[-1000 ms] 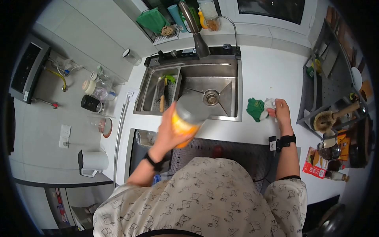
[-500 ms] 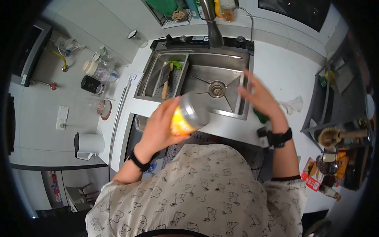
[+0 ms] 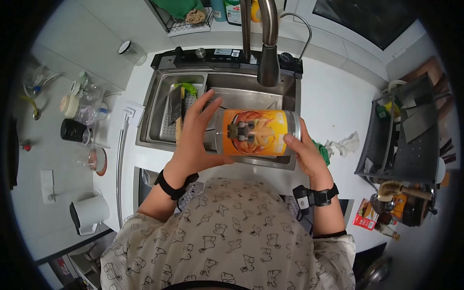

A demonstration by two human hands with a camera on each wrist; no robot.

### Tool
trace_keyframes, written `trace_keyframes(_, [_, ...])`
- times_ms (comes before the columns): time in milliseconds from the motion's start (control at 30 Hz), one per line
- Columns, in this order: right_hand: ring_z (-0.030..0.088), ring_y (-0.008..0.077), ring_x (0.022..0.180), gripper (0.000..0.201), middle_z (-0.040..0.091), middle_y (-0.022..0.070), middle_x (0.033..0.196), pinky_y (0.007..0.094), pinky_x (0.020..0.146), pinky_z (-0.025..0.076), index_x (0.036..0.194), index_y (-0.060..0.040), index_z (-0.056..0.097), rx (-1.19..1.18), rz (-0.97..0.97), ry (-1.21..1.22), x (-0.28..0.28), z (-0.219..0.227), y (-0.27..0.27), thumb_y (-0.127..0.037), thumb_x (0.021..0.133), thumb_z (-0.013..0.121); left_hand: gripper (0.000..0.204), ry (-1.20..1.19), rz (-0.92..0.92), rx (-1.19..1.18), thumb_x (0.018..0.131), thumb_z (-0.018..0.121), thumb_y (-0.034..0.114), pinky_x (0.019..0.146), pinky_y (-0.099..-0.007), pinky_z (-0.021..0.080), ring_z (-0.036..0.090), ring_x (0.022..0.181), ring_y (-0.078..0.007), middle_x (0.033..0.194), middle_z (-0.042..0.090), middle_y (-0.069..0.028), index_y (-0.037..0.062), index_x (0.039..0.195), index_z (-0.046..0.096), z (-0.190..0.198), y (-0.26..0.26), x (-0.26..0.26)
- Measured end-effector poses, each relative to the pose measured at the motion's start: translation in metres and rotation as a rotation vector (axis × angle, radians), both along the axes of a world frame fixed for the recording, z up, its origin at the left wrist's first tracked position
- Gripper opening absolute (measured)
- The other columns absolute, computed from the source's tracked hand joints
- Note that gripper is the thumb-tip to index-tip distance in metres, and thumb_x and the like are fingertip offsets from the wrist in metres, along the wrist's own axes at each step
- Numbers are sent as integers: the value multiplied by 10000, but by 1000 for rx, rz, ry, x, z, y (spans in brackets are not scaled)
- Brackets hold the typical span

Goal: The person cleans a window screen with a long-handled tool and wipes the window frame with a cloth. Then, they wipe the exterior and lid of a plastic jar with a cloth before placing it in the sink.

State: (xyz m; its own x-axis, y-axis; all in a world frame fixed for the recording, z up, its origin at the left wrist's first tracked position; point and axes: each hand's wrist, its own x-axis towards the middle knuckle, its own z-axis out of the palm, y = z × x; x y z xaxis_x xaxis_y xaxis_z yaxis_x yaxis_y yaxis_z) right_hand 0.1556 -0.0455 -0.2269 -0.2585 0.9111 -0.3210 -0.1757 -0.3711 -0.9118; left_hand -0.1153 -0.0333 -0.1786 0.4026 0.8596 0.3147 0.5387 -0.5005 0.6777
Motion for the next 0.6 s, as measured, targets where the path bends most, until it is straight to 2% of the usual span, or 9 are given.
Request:
trace_keyframes(33, [363,196,1199,818,379,115,1310,295,1000,298,1403,-114,177,-98,-89,78,1,-6,0,-278,770,668,1040,-4,-12,-10,496,840,297,1029,-470,257,235,1296,-329,1387,241,-135,124,1360,288,-21,6,-3])
trace_keyframes(100, [362,207,1204,875,348,125,1342,304,994,304,1408,-95,152,-139,-84,50,-3,-6,0,-333,757,687,1095,-391,-96,-301,492,852,259,1042,-414,257,206,1308,-307,1404,195,-141,121,1381,229,-62,11,-2])
trace_keyframes(200, [379,207,1178,844,373,115,1306,321,973,328,1393,-87,188,-230,-111,-137,-11,-6,2,-334,754,681,979,-516,-105,-503,640,759,323,1057,-384,239,268,1286,-277,1369,282,-141,97,1392,174,-99,19,0])
trace_keyframes(300, [400,220,1143,876,394,115,1251,339,949,354,1357,-78,250,56,-19,-439,-24,4,3,-289,664,742,820,-801,-162,-845,765,616,364,1038,-354,282,341,1257,-258,1357,325,-141,77,1391,173,-120,24,-3])
trace_keyframes(333, [415,239,1118,898,397,121,1225,348,938,367,1336,-75,272,246,73,-627,-30,12,3,-256,606,763,742,-952,-216,-1057,820,529,380,1019,-341,319,378,1242,-248,1359,339,-143,66,1391,174,-124,24,-7])
trace_keyframes(367, [429,259,1092,923,400,128,1200,357,928,381,1315,-73,293,446,163,-808,-36,19,6,-222,548,785,742,-946,-201,-1055,820,529,380,1019,-341,319,378,1242,-248,1359,339,-143,66,1391,174,-129,25,-11])
trace_keyframes(433, [440,311,1078,936,387,148,1210,369,910,402,1287,-82,345,606,219,-837,-45,33,11,-187,477,801,675,-1273,-294,-1419,854,487,358,990,-323,352,428,1190,-227,1308,413,-140,69,1390,194,-139,24,-23])
trace_keyframes(567, [448,337,1086,679,411,144,1214,391,905,412,1112,-126,562,923,461,-931,-43,43,17,-181,473,784,560,-1134,-253,-1350,838,467,390,931,-334,419,475,1148,-241,1275,438,-138,76,1291,367,-159,33,-40])
trace_keyframes(600, [445,338,1097,639,423,143,1215,394,910,411,1082,-134,587,1064,516,-888,-38,50,23,-180,473,777,433,-1250,-45,-1570,835,459,404,832,-387,477,509,1078,-252,1226,467,-137,87,1129,460,-153,35,-48])
